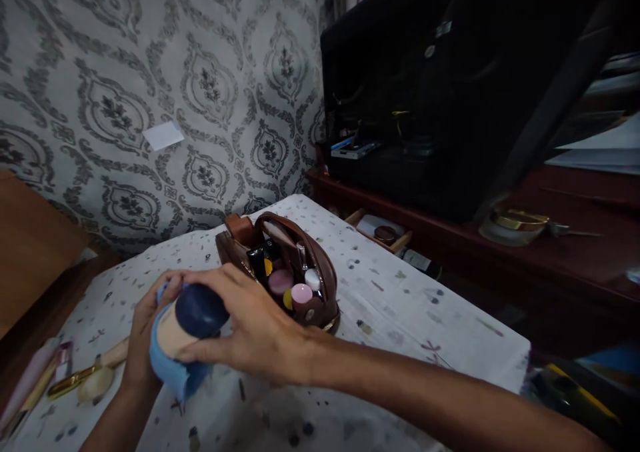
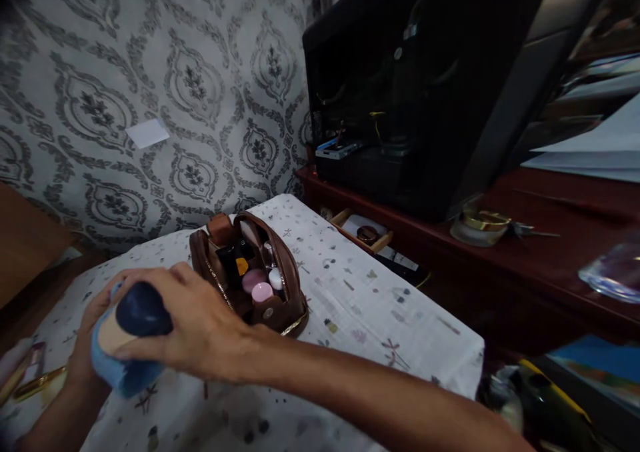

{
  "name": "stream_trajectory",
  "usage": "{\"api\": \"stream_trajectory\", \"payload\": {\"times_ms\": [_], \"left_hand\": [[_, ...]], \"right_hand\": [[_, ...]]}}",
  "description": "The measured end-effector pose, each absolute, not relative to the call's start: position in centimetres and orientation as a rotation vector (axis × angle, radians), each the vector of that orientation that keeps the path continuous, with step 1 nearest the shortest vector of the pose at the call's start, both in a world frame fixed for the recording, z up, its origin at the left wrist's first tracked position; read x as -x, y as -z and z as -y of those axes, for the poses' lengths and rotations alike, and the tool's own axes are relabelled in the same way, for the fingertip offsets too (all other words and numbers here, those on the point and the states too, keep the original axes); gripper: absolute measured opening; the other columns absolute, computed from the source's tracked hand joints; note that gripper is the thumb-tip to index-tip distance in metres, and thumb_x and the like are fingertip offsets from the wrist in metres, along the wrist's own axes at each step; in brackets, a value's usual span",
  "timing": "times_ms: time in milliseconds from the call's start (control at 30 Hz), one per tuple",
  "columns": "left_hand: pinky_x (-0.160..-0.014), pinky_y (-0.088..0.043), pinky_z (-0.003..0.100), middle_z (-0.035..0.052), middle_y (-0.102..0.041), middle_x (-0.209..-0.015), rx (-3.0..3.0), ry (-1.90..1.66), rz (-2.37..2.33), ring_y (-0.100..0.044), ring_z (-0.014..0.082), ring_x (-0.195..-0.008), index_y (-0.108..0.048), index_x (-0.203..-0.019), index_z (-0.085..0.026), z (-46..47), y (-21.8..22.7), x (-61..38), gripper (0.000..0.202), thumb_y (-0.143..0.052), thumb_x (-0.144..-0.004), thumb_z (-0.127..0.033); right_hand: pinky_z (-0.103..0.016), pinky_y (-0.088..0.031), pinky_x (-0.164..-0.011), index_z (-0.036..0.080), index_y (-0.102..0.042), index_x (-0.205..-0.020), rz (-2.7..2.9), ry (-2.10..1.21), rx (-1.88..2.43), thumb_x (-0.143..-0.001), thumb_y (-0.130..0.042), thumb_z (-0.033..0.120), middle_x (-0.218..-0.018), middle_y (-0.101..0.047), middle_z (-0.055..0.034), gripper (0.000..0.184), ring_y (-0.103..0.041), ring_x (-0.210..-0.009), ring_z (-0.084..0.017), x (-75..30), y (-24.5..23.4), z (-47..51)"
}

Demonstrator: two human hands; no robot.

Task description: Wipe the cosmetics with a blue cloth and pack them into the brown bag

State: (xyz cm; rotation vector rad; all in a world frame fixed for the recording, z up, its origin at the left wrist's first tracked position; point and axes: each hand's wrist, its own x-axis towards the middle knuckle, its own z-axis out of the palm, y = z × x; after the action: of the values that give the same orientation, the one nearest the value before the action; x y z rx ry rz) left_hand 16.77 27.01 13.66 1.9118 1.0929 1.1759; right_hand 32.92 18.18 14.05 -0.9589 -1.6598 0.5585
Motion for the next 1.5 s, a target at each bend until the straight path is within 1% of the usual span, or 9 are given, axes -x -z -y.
{"api": "stream_trajectory", "payload": {"times_ms": [133, 267, 367, 500, 633, 767, 900, 1267, 1500], "left_hand": [[-0.076, -0.054, 0.033, 0.0054, -0.072, -0.092, -2.214, -1.059, -0.869, -0.066, 0.0259, -0.087, -0.066, -0.095, -0.018, -28.7, -15.7, -19.5, 0.039, -0.06, -0.078, -0.053], [-0.099, -0.049, 0.039, 0.0105, -0.069, -0.121, -2.723, -0.757, -0.718, -0.063, 0.0291, -0.111, -0.068, -0.115, -0.018, -30.3, -16.3, -21.6, 0.045, -0.044, -0.092, -0.049], [-0.102, -0.048, 0.039, 0.0087, -0.063, -0.133, -2.943, -0.482, -0.689, -0.059, 0.0282, -0.121, -0.064, -0.128, -0.024, -31.0, -16.4, -23.0, 0.049, -0.039, -0.096, -0.052], [-0.099, -0.051, 0.036, 0.0064, -0.066, -0.129, -3.056, -0.296, -0.659, -0.062, 0.0254, -0.118, -0.062, -0.132, -0.027, -31.6, -16.4, -23.7, 0.049, -0.036, -0.098, -0.053], [-0.099, -0.052, 0.038, 0.0071, -0.066, -0.129, -3.074, -0.32, -0.637, -0.063, 0.0248, -0.117, -0.06, -0.134, -0.028, -31.6, -16.3, -23.3, 0.05, -0.032, -0.1, -0.052], [-0.101, -0.052, 0.037, 0.0047, -0.064, -0.135, -2.991, -0.436, -0.609, -0.057, 0.0247, -0.128, -0.063, -0.131, -0.029, -31.3, -15.5, -22.5, 0.048, -0.031, -0.1, -0.049], [-0.102, -0.052, 0.037, 0.0041, -0.063, -0.136, -2.922, -0.496, -0.658, -0.059, 0.0248, -0.126, -0.065, -0.129, -0.031, -31.3, -15.0, -22.2, 0.045, -0.036, -0.099, -0.047], [-0.105, -0.051, 0.036, 0.0003, -0.063, -0.136, -2.917, -0.574, -0.618, -0.058, 0.0237, -0.128, -0.064, -0.131, -0.034, -32.1, -13.8, -22.1, 0.042, -0.037, -0.099, -0.044], [-0.104, -0.052, 0.036, 0.0016, -0.065, -0.135, -2.926, -0.566, -0.613, -0.06, 0.0245, -0.125, -0.067, -0.127, -0.033, -32.0, -14.0, -22.4, 0.042, -0.039, -0.099, -0.045]], "right_hand": [[-0.034, -0.047, -0.097, 0.022, -0.053, -0.126, 1.505, -0.428, 1.009, -0.074, -0.083, 0.033, -0.12, -0.06, -0.0038, 0.061, -0.058, -0.112, -0.02, -35.9, -15.6, -19.0], [-0.032, -0.047, -0.089, 0.016, -0.051, -0.126, 1.441, -0.347, 1.071, -0.078, -0.077, 0.032, -0.111, -0.061, -0.0043, 0.056, -0.06, -0.102, -0.019, -39.6, -16.7, -20.9], [-0.032, -0.046, -0.086, 0.012, -0.05, -0.125, 1.453, -0.306, 1.149, -0.078, -0.076, 0.027, -0.105, -0.061, -0.0038, 0.055, -0.059, -0.097, -0.018, -41.9, -17.4, -22.9], [-0.032, -0.045, -0.086, 0.012, -0.05, -0.124, 1.546, -0.273, 1.364, -0.075, -0.077, 0.022, -0.104, -0.059, -0.0027, 0.057, -0.057, -0.097, -0.019, -43.4, -17.9, -25.5], [-0.032, -0.044, -0.089, 0.01, -0.05, -0.125, 1.763, -0.153, 1.538, -0.075, -0.077, 0.016, -0.109, -0.056, -0.0062, 0.057, -0.055, -0.1, -0.02, -43.7, -17.9, -27.3], [-0.031, -0.047, -0.082, 0.011, -0.051, -0.124, 1.984, -0.078, 1.623, -0.082, -0.072, 0.022, -0.111, -0.054, -0.01, 0.048, -0.058, -0.09, -0.02, -43.7, -17.5, -28.3], [-0.031, -0.049, -0.076, 0.014, -0.057, -0.118, 2.229, 0.009, 1.613, -0.087, -0.068, 0.026, -0.115, -0.058, -0.0118, 0.035, -0.062, -0.087, -0.021, -43.5, -17.6, -28.9], [-0.044, -0.049, -0.095, 0.011, -0.065, -0.12, 2.537, 0.193, 1.749, -0.086, -0.067, 0.017, -0.121, -0.068, -0.0167, 0.035, -0.062, -0.115, -0.033, -41.9, -16.2, -32.6], [-0.049, -0.048, -0.095, 0.009, -0.069, -0.108, 2.533, 0.317, 1.745, -0.083, -0.07, 0.019, -0.119, -0.069, -0.0204, 0.027, -0.063, -0.113, -0.035, -41.7, -15.3, -33.4]]}}
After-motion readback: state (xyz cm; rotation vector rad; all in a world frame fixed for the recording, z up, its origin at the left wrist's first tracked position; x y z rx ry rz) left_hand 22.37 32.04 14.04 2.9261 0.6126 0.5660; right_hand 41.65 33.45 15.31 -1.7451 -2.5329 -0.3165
